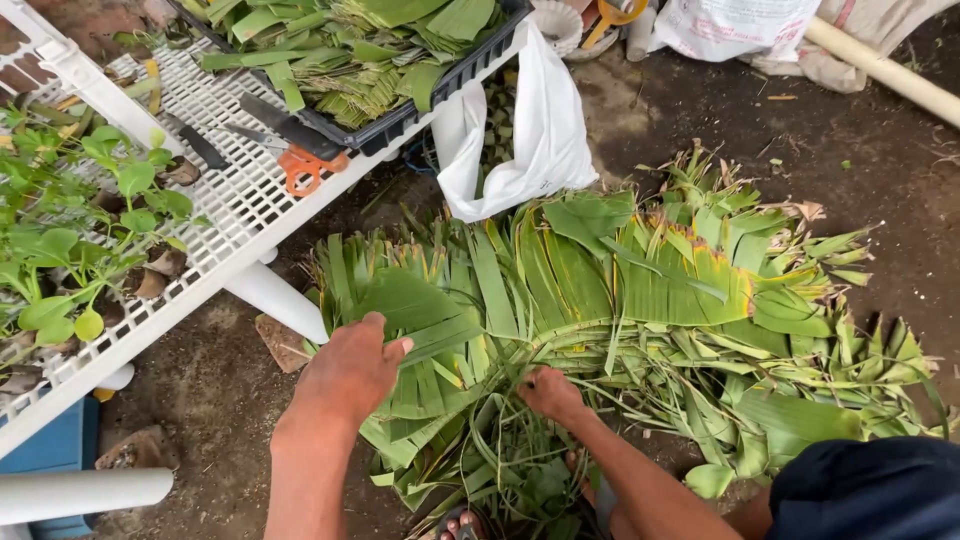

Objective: The person is removing the central rib from banana leaves using a knife and then tearing the leaves into uniform strips.

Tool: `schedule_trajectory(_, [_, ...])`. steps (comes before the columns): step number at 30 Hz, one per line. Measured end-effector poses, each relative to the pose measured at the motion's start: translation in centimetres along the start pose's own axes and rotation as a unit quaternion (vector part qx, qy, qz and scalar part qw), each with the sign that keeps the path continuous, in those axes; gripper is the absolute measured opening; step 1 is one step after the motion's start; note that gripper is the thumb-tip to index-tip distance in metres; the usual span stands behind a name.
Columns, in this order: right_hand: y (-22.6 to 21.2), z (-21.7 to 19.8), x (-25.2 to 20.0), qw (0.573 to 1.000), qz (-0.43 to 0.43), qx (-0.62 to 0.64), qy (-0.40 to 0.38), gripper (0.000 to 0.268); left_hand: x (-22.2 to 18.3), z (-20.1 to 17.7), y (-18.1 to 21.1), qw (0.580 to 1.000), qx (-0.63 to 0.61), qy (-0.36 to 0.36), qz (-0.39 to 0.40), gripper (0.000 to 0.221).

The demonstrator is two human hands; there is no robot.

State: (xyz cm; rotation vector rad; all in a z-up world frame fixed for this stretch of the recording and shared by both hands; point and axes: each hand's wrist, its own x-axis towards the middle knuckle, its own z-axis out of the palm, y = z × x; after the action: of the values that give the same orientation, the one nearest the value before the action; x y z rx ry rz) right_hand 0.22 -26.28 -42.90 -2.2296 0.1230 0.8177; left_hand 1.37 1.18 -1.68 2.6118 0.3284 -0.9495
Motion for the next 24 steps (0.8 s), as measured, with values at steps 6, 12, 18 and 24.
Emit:
schedule_trajectory(6, [0.8, -4.2, -4.1, 0.970, -0.045, -0.084, -0.224, 0.042, 6.4, 2.2, -3.0, 0.998, -0.050, -0.021, 0.038, 0.048])
schedule_trajectory(12, [4.0, -5.8, -0.8, 0.862, 0.096, -0.497, -0.025, 0.036, 13.2, 6.1, -4.2, 0.998, 0.005, 0.002, 0.055, 0.047])
schedule_trajectory(18, [4.4, -1.3, 5.1, 0.993, 0.038, -0.007, 0.108, 0.044, 18.1, 10.9, -3.1, 0.999, 0.015, 0.002, 0.031, 0.043])
schedule_trajectory(24, [5.3, 4.2, 10.1, 0.984, 0.114, 0.098, 0.091, 0.054, 31.5, 25.1, -7.9, 0.990, -0.135, 0.029, 0.009, 0.051])
